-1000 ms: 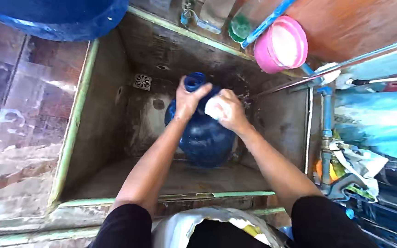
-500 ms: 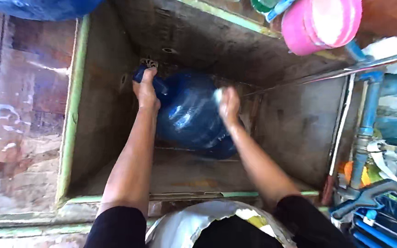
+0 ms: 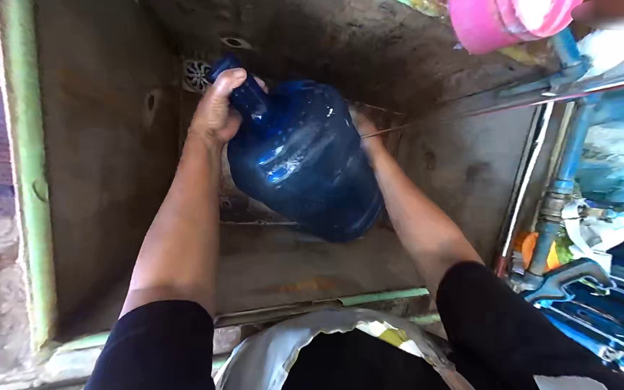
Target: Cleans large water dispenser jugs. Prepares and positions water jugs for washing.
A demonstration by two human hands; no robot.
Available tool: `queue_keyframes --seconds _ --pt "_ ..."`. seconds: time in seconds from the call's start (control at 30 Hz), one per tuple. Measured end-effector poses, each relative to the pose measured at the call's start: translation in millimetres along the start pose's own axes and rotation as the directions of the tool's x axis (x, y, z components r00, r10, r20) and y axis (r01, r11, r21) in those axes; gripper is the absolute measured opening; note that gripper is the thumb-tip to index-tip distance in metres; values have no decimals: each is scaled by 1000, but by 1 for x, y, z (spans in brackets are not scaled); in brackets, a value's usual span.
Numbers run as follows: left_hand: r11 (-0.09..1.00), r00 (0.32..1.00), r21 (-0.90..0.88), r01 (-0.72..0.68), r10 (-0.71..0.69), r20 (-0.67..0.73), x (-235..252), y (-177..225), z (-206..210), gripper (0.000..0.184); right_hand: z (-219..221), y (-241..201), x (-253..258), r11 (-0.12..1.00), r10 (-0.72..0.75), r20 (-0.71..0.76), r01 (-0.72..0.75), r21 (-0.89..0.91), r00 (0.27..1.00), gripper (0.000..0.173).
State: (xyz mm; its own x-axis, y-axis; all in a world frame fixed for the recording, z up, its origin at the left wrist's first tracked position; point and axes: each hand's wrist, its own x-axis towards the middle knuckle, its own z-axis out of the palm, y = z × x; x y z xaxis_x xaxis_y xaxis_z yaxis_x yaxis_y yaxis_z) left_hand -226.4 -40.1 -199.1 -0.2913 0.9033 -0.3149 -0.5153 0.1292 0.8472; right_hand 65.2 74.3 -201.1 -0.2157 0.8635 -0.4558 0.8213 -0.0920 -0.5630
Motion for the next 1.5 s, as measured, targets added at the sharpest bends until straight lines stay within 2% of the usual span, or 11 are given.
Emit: queue_keyframes --seconds 0.2,0.3,0.4,0.47,0.6,0.7,0.83,1.03,1.2,1.4,1.5 --pt "953 790 -6 304 -256 -557 34 -20 -58 50 18 65 -172 995 -99 -78 97 -26 992 45" --pt "986 881 -30 165 -161 -445 34 -19 -38 27 18 44 -116 986 -164 13 164 -19 986 49" --pt "996 993 -88 1 -11 -117 25 -15 -30 17 9 34 -31 976 219 138 -219 -15 966 44" --pt "991 1000 -129 21 -19 13 21 -14 -40 25 6 35 -30 966 256 143 -250 -58 956 43" --pt "962 840 -13 274 -246 -483 26 -15 -75 47 15 40 -145 953 -297 85 289 95 951 46" --pt "987 869 -59 150 -160 -467 24 -25 -77 25 3 44 -118 983 -137 140 118 138 981 38" --pt "981 992 -195 26 -50 -120 18 -29 -63 19 2 66 -28 973 226 187 -229 -5 956 42" --pt "953 820 32 302 -243 -518 23 -29 -66 42 -13 63 -152 987 -135 201 114 113 970 44" --pt "982 915 -122 143 -178 -362 23 -48 -64 21 -13 88 -60 924 359 110 -370 101 927 56" --pt "929 745 -11 370 -304 -594 9 -45 -91 36 -7 75 -166 967 -230 181 245 -65 956 46" --pt "959 761 -77 274 -265 -593 -5 -61 -91 14 -14 69 -125 990 -92 199 112 -87 976 43"
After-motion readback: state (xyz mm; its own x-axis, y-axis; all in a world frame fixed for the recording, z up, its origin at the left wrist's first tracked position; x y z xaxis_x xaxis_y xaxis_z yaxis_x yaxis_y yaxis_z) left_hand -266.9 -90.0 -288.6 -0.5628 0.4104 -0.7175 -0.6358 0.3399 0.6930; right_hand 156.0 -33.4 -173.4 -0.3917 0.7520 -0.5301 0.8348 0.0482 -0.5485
